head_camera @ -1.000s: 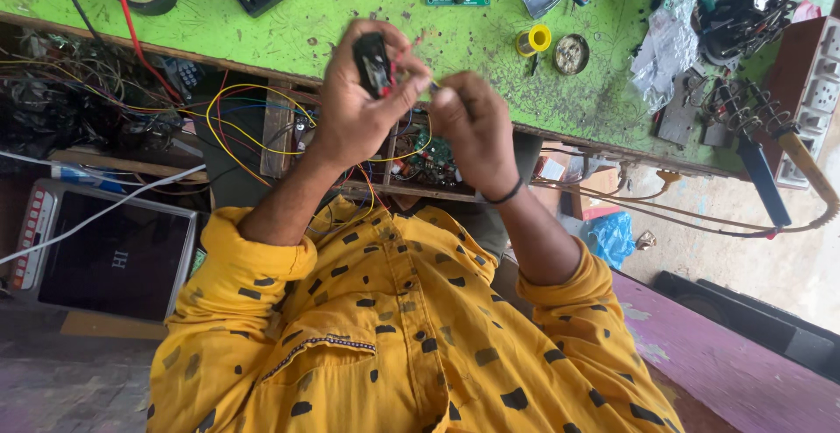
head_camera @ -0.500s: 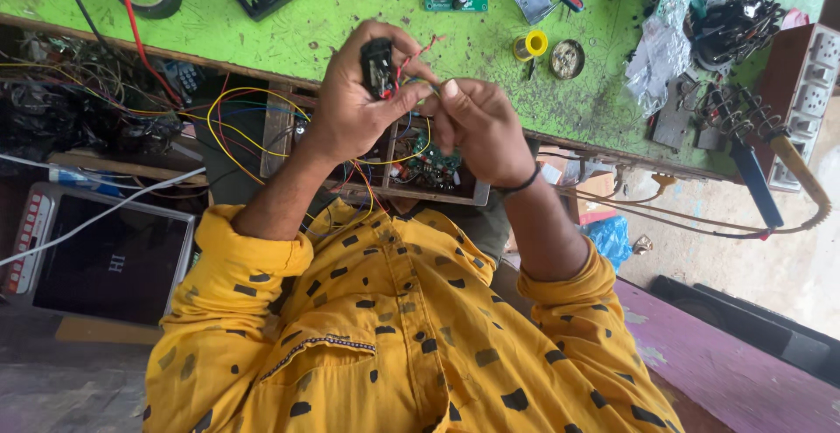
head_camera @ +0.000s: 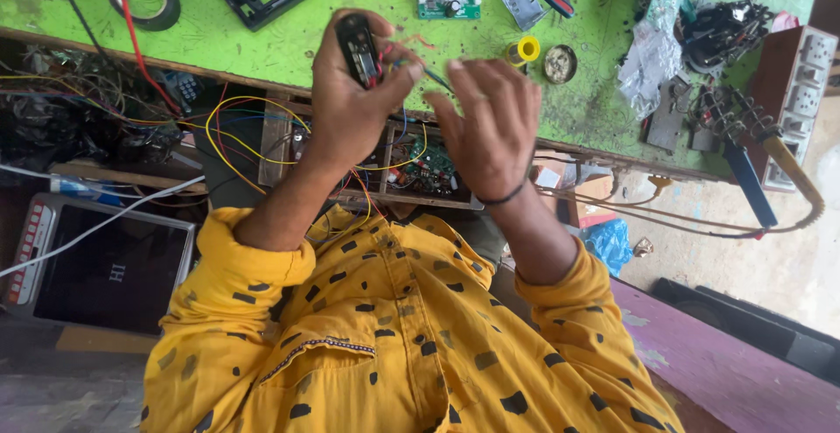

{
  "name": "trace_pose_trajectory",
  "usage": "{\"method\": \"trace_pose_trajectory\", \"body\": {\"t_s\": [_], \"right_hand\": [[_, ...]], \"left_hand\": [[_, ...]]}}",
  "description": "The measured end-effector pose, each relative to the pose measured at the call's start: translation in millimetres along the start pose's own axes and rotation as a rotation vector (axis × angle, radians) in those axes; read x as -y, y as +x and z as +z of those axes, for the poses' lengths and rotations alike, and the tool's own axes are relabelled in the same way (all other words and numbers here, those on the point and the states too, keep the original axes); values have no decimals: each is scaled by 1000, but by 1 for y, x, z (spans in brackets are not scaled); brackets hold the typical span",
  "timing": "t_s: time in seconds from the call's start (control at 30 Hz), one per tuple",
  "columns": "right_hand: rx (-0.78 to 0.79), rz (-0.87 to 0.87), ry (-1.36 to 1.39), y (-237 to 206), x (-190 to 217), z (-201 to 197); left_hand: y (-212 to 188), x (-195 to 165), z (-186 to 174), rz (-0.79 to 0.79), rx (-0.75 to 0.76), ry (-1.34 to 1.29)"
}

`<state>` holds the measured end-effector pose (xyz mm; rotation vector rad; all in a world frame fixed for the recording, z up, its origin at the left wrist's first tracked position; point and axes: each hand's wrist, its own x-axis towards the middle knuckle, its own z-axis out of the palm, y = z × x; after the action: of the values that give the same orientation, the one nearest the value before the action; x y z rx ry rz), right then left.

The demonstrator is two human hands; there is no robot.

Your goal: The person strips and twists wires, then solders them to a small circuit board using a soldering iron and solder. The person handles the board and wires throughout, making connections and inspecting the joints.

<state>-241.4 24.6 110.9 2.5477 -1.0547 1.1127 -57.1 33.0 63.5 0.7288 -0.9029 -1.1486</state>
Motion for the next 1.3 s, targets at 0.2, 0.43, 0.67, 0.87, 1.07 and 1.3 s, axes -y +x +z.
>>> {"method": "trace_pose_trajectory", "body": {"t_s": [0.2,0.43,0.67,0.87,1.07,1.3], "right_hand": [[297,472,513,-3,-9,11],[392,1093,1825,-6,-17,19],[278,356,504,-14,-10,19],[372,947,1471,-15,-25,30],[354,568,624,-25,-5,24],[289,598,874,-53,-11,35]], "left_hand": [[-9,2,-2,109,115,87],[2,-2,-7,86,231,214],[-4,9,-2,57,97,84],[-7,17,-6,107,169,194],[-16,31,-9,81,44,268],[-30,30,-8,67,127,215]]}}
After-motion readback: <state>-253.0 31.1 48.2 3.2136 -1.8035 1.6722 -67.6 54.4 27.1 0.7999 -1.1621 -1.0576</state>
